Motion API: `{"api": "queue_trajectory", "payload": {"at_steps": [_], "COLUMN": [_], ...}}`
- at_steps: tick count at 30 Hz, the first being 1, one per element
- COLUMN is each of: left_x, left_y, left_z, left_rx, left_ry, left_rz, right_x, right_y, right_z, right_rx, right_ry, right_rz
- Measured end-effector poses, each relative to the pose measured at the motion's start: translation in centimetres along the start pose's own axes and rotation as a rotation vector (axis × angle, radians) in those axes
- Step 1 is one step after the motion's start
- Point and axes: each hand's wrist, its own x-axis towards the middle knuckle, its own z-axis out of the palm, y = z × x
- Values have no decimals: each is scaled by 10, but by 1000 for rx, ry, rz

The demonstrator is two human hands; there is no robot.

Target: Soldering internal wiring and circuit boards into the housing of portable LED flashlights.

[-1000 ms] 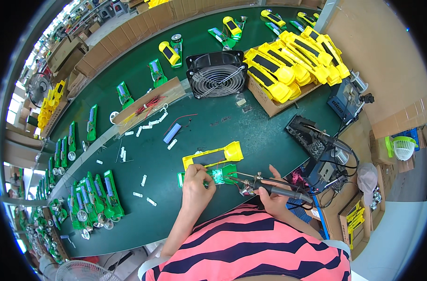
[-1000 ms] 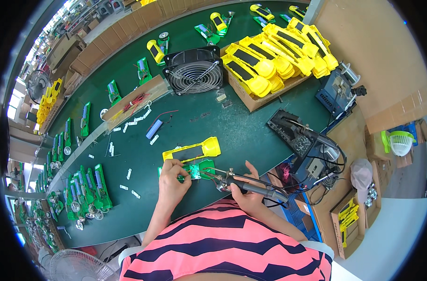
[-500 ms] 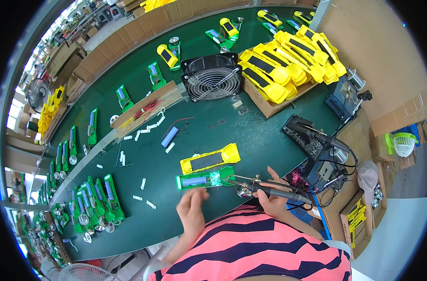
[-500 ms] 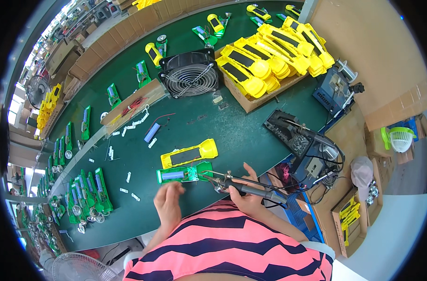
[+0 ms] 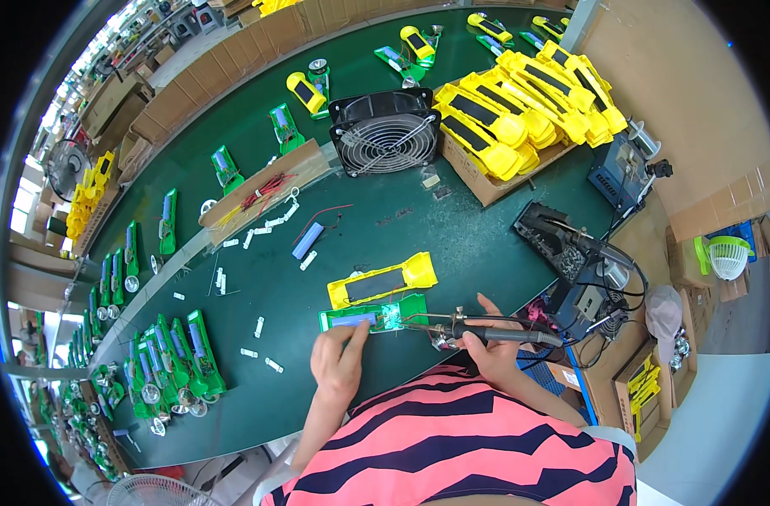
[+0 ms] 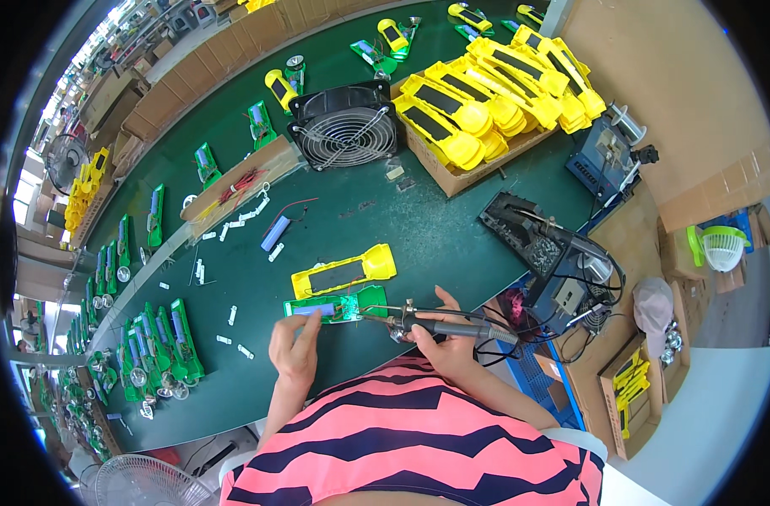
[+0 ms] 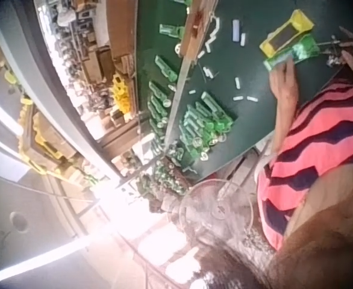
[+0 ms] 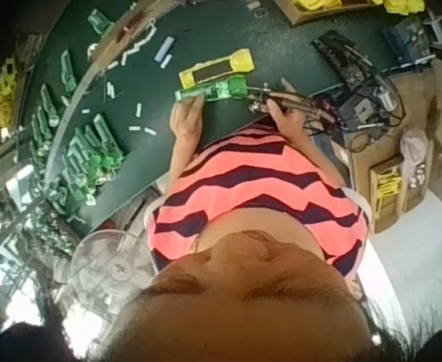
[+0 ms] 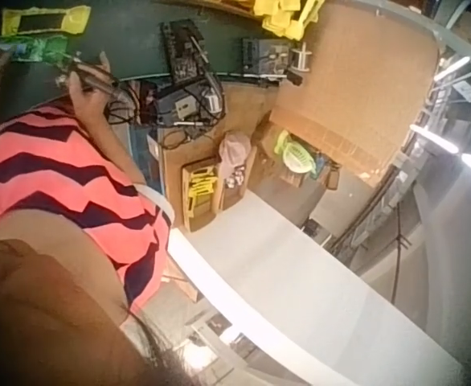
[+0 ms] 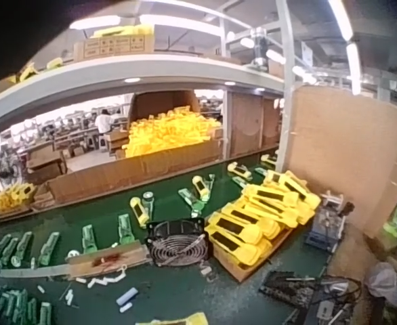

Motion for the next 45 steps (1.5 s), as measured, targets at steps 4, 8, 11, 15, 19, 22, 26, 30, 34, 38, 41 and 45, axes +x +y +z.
{"api": "queue_trajectory", "payload": {"at_steps": [4,8,11,15,19,22,26,30,34,38,41,45], "left_x": [5,9,14,16,16,14,14,14,14,15,15,15], "left_y": [-4,-2,1,2,2,2,3,3,2,2,2,3], "left_z": [12,11,7,7,7,7,8,9,8,7,8,9], "left_rx": [-299,-231,-172,-160,-172,-237,-277,-283,-281,-278,-272,-258], "left_ry": [-90,-261,-308,-330,-339,-331,-308,-302,-315,-327,-330,-337], "left_rz": [25,60,113,135,129,69,35,34,32,30,29,22], "right_x": [-7,-10,-7,0,3,3,4,3,3,3,-5,-6], "right_y": [12,14,12,10,10,10,9,9,9,11,15,15], "right_z": [-3,1,1,3,3,2,3,5,7,7,11,11], "right_rx": [-47,99,133,84,17,6,21,28,24,-7,112,121], "right_ry": [-9,68,60,48,14,3,-23,13,-8,-35,31,37], "right_rz": [39,221,246,150,99,87,99,98,88,66,217,243]}}
